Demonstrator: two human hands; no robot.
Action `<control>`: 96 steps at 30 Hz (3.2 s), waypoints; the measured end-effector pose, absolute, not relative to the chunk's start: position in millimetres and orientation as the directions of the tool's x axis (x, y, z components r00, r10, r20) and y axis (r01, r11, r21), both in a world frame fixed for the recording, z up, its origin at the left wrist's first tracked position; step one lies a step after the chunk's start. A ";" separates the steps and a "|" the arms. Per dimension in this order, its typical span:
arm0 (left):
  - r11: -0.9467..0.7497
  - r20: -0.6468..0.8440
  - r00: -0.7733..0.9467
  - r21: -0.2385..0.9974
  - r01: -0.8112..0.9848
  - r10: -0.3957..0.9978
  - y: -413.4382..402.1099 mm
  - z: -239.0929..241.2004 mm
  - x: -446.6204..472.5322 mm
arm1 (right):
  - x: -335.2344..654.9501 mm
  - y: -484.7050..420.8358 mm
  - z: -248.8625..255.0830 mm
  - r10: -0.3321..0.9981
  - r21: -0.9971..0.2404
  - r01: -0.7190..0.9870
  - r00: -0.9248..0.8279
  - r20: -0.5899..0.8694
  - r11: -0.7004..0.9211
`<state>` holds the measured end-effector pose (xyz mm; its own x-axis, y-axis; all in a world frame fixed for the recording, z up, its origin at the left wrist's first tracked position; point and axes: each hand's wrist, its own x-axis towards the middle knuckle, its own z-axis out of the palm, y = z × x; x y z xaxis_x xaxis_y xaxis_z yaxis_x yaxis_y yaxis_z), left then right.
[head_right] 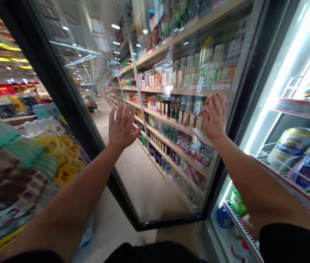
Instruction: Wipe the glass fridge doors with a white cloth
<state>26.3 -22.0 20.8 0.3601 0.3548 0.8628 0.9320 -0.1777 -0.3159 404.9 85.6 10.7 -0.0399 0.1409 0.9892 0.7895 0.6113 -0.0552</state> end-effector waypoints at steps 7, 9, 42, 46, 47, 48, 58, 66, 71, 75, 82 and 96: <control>-0.126 0.854 0.387 -0.366 0.922 0.348 -20.2 20.3 26.5 | 363.6 64.8 10.3 0.176 0.012 0.791 -0.151 0.973 0.612; -0.126 0.855 0.390 -0.369 0.921 0.341 -19.8 19.8 26.7 | 353.3 56.6 10.8 0.199 0.090 0.782 -0.266 0.943 0.616; -0.102 0.856 0.360 -0.348 0.932 0.372 -13.1 18.8 27.1 | 292.0 40.7 6.2 0.154 0.108 0.755 -0.268 0.951 0.646; -0.136 0.853 0.359 -0.333 0.933 0.379 -12.1 19.6 26.2 | 294.5 40.6 -14.6 0.126 0.290 0.679 -0.493 0.861 0.674; -0.149 0.852 0.358 -0.326 0.934 0.382 -12.0 20.0 25.9 | 297.6 42.4 -12.2 0.124 0.295 0.679 -0.496 0.860 0.672; -0.162 0.853 0.357 -0.319 0.934 0.381 -11.9 20.3 25.6 | 301.3 44.6 -7.2 0.123 0.273 0.698 -0.460 0.880 0.662; -0.240 0.872 0.347 -0.275 0.931 0.347 -8.0 19.4 21.7 | 309.1 41.3 -32.1 0.156 0.354 0.701 -0.551 0.820 0.619; -0.259 0.871 0.329 -0.245 0.934 0.364 -9.2 21.1 22.1 | 327.7 49.6 -5.4 0.183 0.065 0.821 -0.203 0.962 0.567; -0.247 0.867 0.336 -0.258 0.934 0.367 -9.7 21.3 22.5 | 329.2 41.3 -38.0 0.245 0.254 0.688 -0.539 0.806 0.680; -0.247 0.872 0.347 -0.273 0.930 0.344 -9.5 21.2 22.6 | 344.2 47.8 -19.0 0.224 0.201 0.755 -0.419 0.880 0.624; -0.227 0.876 0.363 -0.301 0.926 0.318 -11.4 20.6 23.6 | 346.7 42.1 -55.1 0.217 0.244 0.745 -0.463 0.859 0.621; -0.232 0.882 0.378 -0.319 0.919 0.282 -11.9 18.1 23.6 | 376.2 52.3 -62.4 0.210 0.204 0.739 -0.426 0.880 0.642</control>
